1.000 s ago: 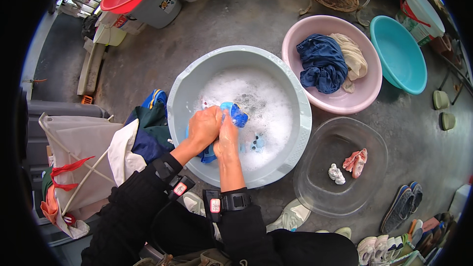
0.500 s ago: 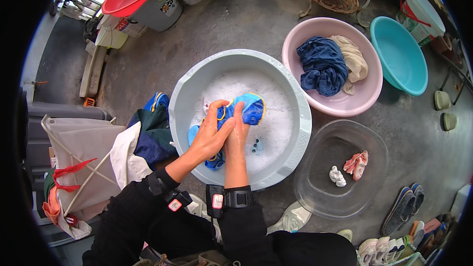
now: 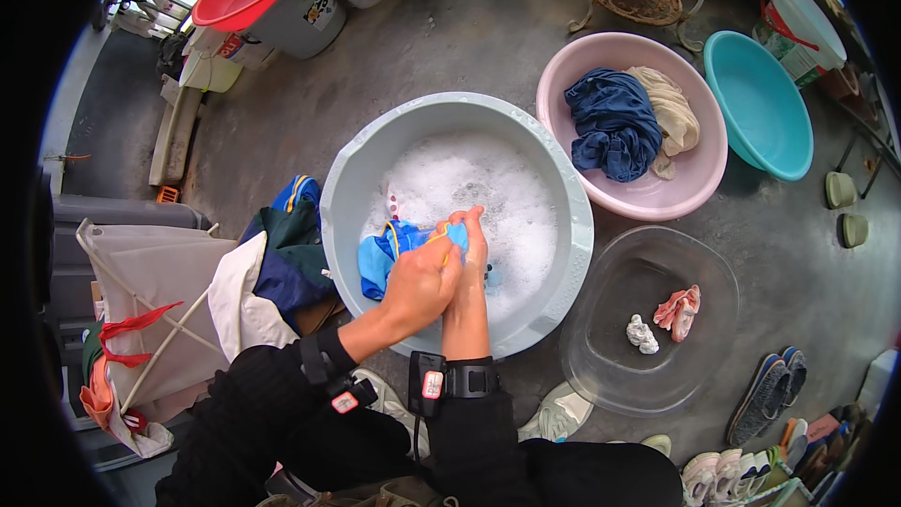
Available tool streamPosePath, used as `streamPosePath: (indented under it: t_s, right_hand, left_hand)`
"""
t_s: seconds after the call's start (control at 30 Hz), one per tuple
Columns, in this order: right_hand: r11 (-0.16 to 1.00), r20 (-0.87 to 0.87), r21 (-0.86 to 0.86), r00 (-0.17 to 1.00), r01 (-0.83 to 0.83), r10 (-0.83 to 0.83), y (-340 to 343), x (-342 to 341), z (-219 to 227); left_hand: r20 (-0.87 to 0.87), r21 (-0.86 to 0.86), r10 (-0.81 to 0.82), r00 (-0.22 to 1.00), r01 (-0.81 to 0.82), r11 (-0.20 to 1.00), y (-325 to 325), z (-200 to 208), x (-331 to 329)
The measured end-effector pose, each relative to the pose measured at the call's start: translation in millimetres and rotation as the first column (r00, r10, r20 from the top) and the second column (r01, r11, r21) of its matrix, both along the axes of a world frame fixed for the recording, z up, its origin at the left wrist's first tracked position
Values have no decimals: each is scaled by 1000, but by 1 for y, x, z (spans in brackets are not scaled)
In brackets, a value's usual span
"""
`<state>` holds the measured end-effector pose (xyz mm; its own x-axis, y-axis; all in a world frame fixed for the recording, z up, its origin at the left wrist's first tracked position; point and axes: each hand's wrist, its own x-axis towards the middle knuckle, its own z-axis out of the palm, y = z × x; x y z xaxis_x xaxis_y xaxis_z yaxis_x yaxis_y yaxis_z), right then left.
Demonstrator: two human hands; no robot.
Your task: The person hand-washes several garments in a basin of soapy water. They scrub and rinse a light-colored cloth, then a pair of blue jeans, and finally a blue jacket, moving each item to a separate basin after washing.
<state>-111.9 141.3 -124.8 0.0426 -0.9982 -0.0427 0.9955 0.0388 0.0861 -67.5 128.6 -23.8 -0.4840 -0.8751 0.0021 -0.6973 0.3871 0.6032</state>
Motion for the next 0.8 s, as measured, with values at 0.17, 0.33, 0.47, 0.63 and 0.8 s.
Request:
streamPosePath:
  t_s: [0.17, 0.33, 0.47, 0.63, 0.8]
  right_hand:
    - [760, -198, 650, 964, -5, 175, 8, 0, 36]
    - [826, -156, 562, 987, 49, 47, 8, -4, 52]
    - [748, -183, 660, 980, 68, 72, 7, -2, 48]
    - [717, -245, 692, 962, 88, 119, 11, -2, 39]
    - [955, -58, 297, 998, -11, 30, 9, -4, 30]
  left_hand:
    - [143, 54, 150, 978, -158, 986, -11, -9, 6]
    - [69, -4, 100, 993, -100, 995, -8, -4, 2]
    - [106, 66, 147, 983, -154, 986, -9, -4, 1]
    - [102, -19, 215, 971, -214, 977, -13, -9, 1]
    - [129, 133, -71, 989, 53, 990, -5, -2, -3]
